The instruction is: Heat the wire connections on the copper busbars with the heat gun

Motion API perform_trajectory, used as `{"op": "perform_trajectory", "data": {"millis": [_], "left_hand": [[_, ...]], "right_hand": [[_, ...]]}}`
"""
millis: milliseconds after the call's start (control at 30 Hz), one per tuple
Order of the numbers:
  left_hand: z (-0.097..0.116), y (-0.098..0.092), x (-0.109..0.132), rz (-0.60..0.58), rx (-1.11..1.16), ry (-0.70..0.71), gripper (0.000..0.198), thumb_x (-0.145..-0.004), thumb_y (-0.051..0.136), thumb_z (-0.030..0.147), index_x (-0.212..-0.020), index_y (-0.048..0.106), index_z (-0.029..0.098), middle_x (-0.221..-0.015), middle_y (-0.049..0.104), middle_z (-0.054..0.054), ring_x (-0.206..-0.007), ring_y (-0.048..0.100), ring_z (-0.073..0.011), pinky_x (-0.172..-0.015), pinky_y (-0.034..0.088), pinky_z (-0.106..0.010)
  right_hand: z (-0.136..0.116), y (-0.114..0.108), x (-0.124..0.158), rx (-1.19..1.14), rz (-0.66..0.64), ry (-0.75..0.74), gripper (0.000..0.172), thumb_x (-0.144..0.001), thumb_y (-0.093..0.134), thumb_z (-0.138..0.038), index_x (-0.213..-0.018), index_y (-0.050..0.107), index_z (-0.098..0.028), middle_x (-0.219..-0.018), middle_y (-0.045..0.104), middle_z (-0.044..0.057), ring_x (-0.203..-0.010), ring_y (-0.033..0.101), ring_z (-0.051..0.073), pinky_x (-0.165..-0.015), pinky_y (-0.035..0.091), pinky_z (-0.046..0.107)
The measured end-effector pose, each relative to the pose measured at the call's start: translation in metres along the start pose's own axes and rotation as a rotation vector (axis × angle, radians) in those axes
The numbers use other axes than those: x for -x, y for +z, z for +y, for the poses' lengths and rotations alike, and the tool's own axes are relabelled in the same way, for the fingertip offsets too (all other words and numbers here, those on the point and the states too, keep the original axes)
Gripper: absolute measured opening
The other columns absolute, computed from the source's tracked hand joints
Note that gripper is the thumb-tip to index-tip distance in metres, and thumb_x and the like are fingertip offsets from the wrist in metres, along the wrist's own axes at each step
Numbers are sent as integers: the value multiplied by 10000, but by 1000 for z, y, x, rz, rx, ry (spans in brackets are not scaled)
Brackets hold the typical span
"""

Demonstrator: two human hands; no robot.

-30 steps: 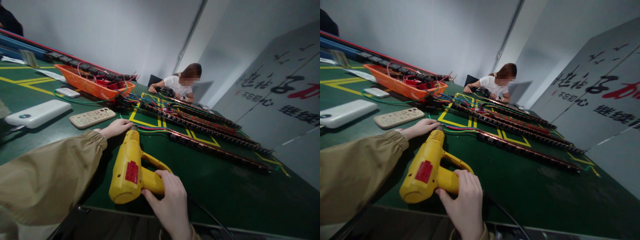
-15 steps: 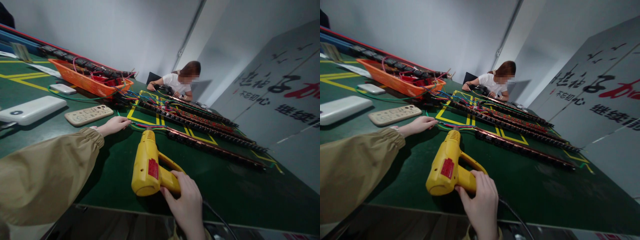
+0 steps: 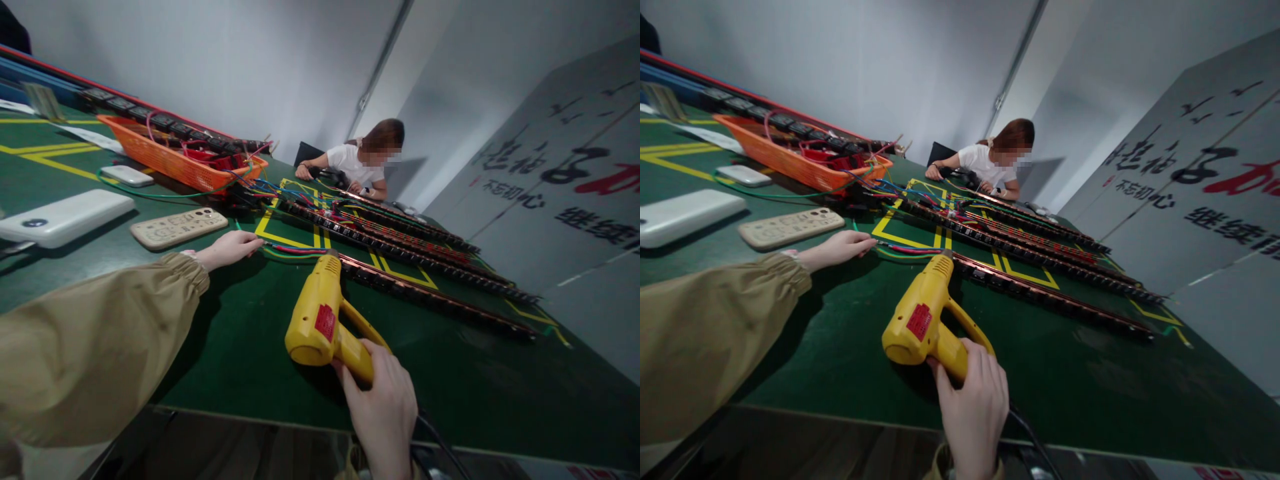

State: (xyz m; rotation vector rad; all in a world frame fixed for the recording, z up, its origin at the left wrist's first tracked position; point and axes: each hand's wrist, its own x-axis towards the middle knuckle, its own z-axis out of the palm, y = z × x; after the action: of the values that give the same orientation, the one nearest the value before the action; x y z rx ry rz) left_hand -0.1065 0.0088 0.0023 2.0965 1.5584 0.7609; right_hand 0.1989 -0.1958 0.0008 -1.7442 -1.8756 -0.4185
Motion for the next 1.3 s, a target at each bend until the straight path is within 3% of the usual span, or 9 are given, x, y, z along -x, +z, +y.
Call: {"op": "perform_trajectory", "data": {"millis": [767, 967, 1300], "left_hand": [[-1, 1, -2, 30, 15, -2, 460, -808, 344, 550, -617, 531, 176, -597, 584, -5, -563, 509, -129, -544, 313, -232], [-2, 2, -3, 29, -6, 9, 452, -818, 338, 535, -624, 525, 173, -598, 584, -3, -562, 509, -125, -539, 304, -229], [-3, 3, -4, 48, -1, 9, 467, -813, 340, 546, -637, 558, 173, -605, 594, -1, -579, 519, -132, -545, 305, -234]], "right_hand": [[4, -2, -1, -31, -71, -43, 431, -788, 539, -579, -1004, 539, -206, -933, 616, 45, -817, 555, 218, -683, 412, 330], [-13, -4, 1, -147, -98, -122, 375, -763, 605, -499, -1002, 534, -219, -928, 618, 29, -819, 553, 213, -695, 432, 334], [-39, -11, -9, -263, -303, -143, 338, -737, 637, -397, -1014, 542, -229, -921, 614, 17, -817, 552, 212, -696, 432, 330]]}}
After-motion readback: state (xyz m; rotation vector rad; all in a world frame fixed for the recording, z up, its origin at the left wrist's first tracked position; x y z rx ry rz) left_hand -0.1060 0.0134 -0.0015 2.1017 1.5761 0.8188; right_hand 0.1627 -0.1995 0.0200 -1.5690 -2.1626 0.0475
